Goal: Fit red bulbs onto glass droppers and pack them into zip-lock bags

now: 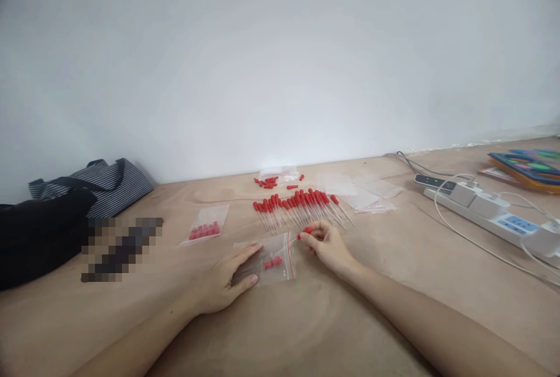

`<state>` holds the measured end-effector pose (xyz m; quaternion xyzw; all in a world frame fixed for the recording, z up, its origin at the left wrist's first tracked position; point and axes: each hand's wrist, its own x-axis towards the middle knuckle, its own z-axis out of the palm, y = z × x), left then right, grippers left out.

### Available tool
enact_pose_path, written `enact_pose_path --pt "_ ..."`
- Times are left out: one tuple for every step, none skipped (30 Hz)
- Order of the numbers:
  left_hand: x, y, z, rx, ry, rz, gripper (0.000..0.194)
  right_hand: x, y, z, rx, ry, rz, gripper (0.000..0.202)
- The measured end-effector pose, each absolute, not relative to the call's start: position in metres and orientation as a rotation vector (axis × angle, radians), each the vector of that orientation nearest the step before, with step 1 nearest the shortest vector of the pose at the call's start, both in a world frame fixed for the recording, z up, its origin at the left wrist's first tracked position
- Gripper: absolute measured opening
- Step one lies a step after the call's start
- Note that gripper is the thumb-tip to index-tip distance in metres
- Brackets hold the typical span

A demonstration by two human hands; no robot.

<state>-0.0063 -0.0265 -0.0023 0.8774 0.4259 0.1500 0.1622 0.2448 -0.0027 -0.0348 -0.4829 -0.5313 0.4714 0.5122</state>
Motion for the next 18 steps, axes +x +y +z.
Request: enact_pose_path --pt "-0.006 -0.027 -0.002 2.507 1.213 0.423 0.051 0.243 -0.005 -0.035 -1.162 -1.371 1.124 0.03" --pt "-0.006 -0.027 -0.002 2.509 1.213 0.423 0.052 0.241 -0.007 -0.034 -1.163 -1.482 1.097 0.028" --pt "-0.006 -0.027 -0.001 2.512 1.212 0.427 0.052 0.24 -0.008 -0.033 -1.165 -1.605 1.053 0.026" --pt "-0.005 -0.027 -0.001 2.515 1.209 0.435 0.052 0.24 -0.009 -0.032 -1.166 -1.726 0.991 0.024" --pt "-0.005 -0.027 0.0 2.519 1.205 0.443 0.052 0.239 -0.01 -0.031 -1.169 -1.833 0.912 0.022" --pt "-0.004 -0.027 0.0 2.521 1.201 0.448 0.051 0.239 -0.01 -0.029 -1.172 -1.922 0.827 0.02" --pt "-0.004 -0.027 0.001 2.522 1.199 0.45 0.051 0.238 -0.009 -0.028 -1.171 -1.992 0.745 0.018" --pt "-0.004 -0.027 0.001 2.521 1.199 0.448 0.051 0.236 -0.008 -0.027 -1.169 -2.05 0.674 0.017" --pt "-0.004 -0.027 0.001 2.519 1.201 0.442 0.051 0.234 -0.007 -0.025 -1.173 -2.098 0.619 0.016" --pt "-0.004 -0.027 0.0 2.516 1.205 0.434 0.052 0.231 -0.006 -0.024 -1.184 -2.145 0.58 0.016" --pt "-0.004 -0.027 0.0 2.516 1.207 0.427 0.052 0.227 -0.005 -0.023 -1.201 -2.191 0.549 0.017" --pt "-0.004 -0.026 -0.001 2.516 1.207 0.424 0.052 0.225 -0.004 -0.022 -1.221 -2.237 0.52 0.018" --pt "-0.004 -0.026 -0.001 2.518 1.205 0.422 0.052 0.222 -0.003 -0.022 -1.244 -2.279 0.486 0.019" --pt "-0.005 -0.026 -0.002 2.52 1.203 0.423 0.052 0.221 -0.002 -0.021 -1.258 -2.321 0.454 0.019" --pt "-0.005 -0.025 -0.002 2.521 1.201 0.426 0.052 0.221 -0.001 -0.02 -1.259 -2.365 0.429 0.019" --pt "-0.005 -0.025 -0.002 2.52 1.202 0.428 0.051 0.223 0.0 -0.019 -1.246 -2.406 0.415 0.019" --pt "-0.005 -0.025 -0.002 2.515 1.206 0.427 0.051 0.226 0.003 -0.017 -1.229 -2.434 0.416 0.02" --pt "-0.005 -0.026 -0.002 2.509 1.213 0.422 0.051 0.229 0.006 -0.016 -1.219 -2.433 0.438 0.021"
